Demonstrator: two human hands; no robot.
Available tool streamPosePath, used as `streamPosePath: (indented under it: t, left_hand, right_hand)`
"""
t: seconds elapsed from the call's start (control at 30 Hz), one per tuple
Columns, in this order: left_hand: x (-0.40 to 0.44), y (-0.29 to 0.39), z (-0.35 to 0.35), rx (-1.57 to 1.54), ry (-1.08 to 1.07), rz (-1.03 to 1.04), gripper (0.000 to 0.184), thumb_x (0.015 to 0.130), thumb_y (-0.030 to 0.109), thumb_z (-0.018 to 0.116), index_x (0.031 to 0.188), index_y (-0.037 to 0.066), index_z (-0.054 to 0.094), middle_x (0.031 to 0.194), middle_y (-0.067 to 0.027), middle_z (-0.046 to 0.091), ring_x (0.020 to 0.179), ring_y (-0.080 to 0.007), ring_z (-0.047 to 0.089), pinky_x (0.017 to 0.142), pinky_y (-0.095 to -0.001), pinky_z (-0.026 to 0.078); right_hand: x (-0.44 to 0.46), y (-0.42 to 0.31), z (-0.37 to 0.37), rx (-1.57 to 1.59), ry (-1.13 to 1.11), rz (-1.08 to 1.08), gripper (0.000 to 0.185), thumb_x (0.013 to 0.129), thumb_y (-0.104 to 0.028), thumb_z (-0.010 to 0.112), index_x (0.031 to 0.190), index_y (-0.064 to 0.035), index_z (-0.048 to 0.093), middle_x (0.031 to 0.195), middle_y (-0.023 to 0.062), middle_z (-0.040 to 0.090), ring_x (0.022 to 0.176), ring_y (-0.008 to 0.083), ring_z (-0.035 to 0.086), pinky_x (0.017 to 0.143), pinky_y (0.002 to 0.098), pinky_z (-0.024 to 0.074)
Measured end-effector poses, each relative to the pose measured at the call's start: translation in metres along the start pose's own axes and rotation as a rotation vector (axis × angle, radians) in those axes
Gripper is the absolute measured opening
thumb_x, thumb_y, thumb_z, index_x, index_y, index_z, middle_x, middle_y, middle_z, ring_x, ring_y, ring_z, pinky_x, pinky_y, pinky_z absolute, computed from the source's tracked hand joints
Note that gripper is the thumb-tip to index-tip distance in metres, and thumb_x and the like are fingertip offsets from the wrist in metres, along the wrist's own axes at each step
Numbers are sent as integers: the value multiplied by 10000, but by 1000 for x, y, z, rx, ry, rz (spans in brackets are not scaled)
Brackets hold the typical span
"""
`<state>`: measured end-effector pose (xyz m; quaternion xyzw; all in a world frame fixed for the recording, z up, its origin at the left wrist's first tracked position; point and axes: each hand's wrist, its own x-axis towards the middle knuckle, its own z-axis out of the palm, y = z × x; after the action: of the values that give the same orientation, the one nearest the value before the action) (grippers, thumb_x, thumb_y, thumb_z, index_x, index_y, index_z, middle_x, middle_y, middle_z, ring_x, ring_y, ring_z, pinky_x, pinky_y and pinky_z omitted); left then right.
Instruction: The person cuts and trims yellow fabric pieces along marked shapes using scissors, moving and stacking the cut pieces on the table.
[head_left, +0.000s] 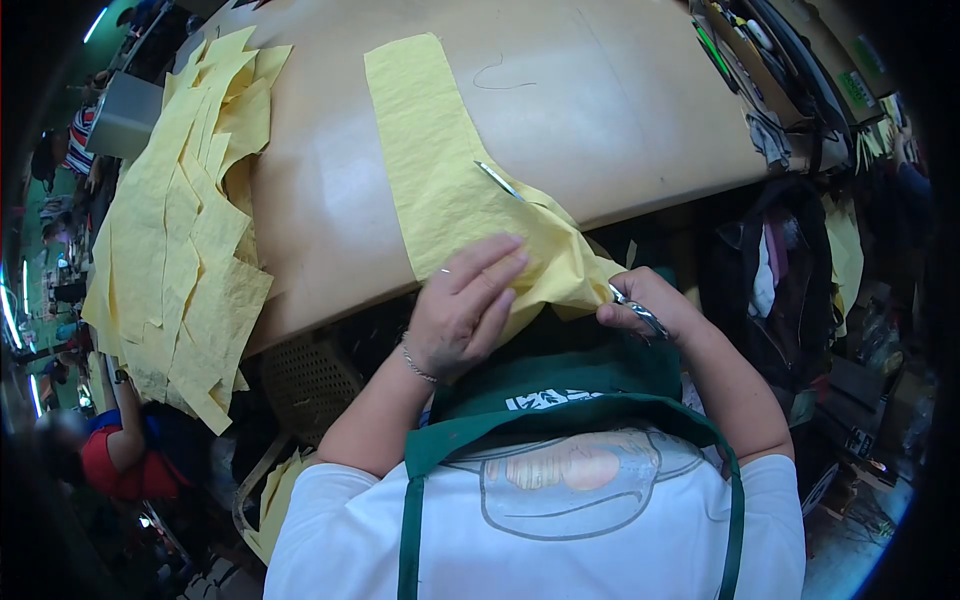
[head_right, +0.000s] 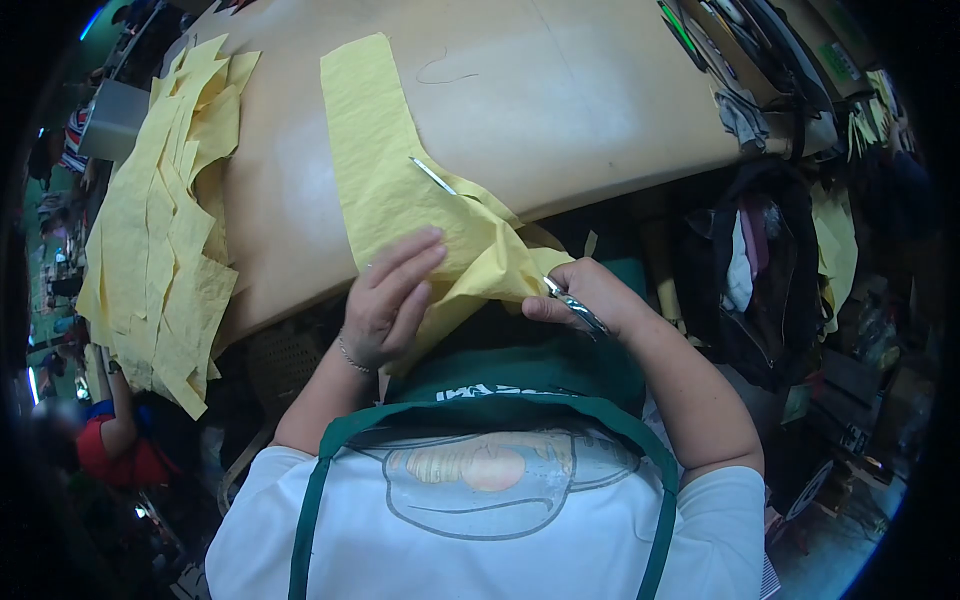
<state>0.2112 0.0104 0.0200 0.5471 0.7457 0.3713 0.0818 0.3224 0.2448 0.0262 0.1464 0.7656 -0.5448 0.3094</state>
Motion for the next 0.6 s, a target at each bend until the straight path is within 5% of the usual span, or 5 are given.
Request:
streamPosePath:
  t: [0.17, 0.37, 0.6]
  left_hand:
    - [2, -4, 11, 575, -139, -294, 566, 744, 224, 571, 1267, 158, 367, 1365, -53, 263, 1272, -292, 209, 909, -594, 242]
    - [-4, -19, 19, 745, -68, -209, 502, 756, 162, 518, 1243, 221, 412, 1337, 8, 332, 1253, -193, 280, 945, -517, 234]
    - [-6, -19, 23, 710, 20, -195, 458, 760, 145, 519, 1203, 245, 463, 1307, 22, 380, 1231, -172, 320, 964, -485, 207]
  right_hand:
    - [2, 2, -1, 46, -35, 28, 583, 649, -597, 612, 632, -22, 520, 485, 19, 471, 428, 101, 481, 406, 237, 383]
    - [5, 10, -7, 64, -88, -39, 643, 632, -657, 567, 679, -18, 517, 478, 19, 466, 409, 107, 473, 394, 234, 387]
    - [12, 2, -13, -3, -136, -88, 725, 608, -727, 499, 704, -8, 517, 505, 32, 477, 450, 121, 502, 428, 249, 409]
